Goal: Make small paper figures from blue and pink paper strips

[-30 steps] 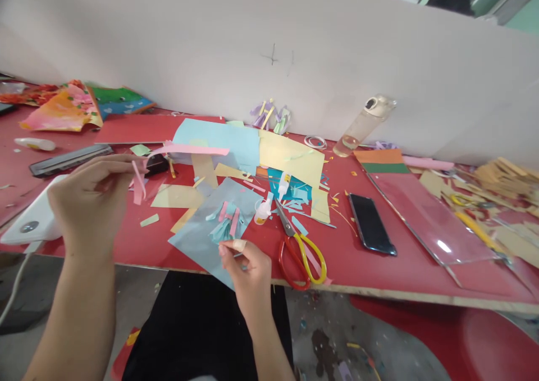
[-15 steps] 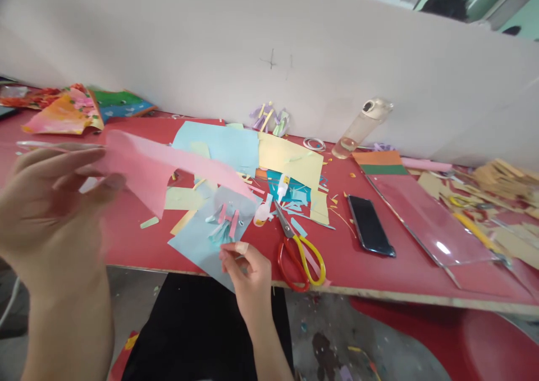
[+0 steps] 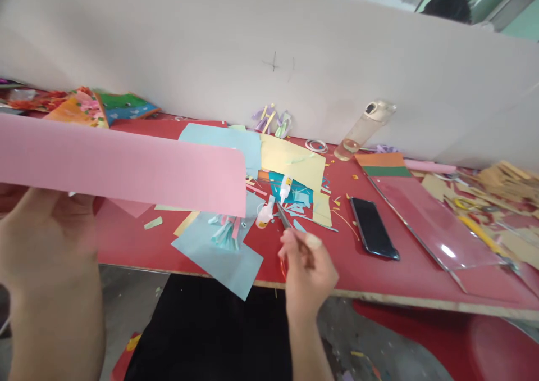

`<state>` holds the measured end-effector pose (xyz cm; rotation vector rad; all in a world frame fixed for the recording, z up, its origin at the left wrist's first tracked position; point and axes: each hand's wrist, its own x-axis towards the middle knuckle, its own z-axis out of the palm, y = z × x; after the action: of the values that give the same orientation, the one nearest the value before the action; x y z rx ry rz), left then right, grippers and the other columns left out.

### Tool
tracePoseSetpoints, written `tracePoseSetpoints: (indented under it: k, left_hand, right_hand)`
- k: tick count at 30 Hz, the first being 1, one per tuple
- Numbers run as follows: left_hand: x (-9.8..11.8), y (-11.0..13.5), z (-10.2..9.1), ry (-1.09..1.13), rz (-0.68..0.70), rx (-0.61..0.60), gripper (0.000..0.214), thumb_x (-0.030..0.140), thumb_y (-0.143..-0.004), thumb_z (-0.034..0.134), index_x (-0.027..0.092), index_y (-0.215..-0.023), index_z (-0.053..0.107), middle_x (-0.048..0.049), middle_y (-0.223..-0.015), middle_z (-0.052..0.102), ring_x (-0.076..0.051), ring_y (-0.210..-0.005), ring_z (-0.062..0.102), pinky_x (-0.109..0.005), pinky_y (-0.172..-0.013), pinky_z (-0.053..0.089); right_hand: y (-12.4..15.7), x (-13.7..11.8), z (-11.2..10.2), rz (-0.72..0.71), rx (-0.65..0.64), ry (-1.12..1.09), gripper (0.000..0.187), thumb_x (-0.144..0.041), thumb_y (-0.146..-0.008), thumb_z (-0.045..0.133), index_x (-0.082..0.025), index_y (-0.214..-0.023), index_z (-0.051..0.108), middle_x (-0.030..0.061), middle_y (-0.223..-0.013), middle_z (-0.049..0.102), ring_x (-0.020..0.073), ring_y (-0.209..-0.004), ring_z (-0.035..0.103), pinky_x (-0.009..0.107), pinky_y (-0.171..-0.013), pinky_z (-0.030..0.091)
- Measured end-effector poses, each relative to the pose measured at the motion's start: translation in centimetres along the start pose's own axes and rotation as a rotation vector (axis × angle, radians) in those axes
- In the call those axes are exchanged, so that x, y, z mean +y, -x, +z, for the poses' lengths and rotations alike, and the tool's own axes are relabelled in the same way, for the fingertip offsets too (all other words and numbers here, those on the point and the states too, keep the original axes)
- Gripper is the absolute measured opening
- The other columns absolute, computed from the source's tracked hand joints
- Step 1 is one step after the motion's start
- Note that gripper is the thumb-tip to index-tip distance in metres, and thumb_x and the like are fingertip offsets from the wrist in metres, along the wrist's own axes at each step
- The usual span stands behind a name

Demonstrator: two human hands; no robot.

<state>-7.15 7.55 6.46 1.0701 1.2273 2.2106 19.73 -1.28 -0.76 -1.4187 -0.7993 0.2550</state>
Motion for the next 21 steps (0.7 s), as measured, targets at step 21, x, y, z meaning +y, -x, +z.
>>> tracePoseSetpoints:
  k: [21]
  left_hand:
    - [-7.4, 2.1, -2.2, -0.001, -0.467, -0.055, 0.045, 0.011, -0.075, 0.079, 0.021, -0.118, 0.077, -0.0077, -0.121, 0.079, -0.028, -0.129, 0.066, -0.043, -0.116, 0.051]
  right_hand:
    - [-13.4, 3.2, 9.0, -0.427, -0.889, 0.898, 0.016, -0.011, -0.086, 0.065, -0.02, -0.087, 0.078, 0.0086, -0.096, 0.079, 0.0227, -0.083, 0.071, 0.029, -0.068, 0.043]
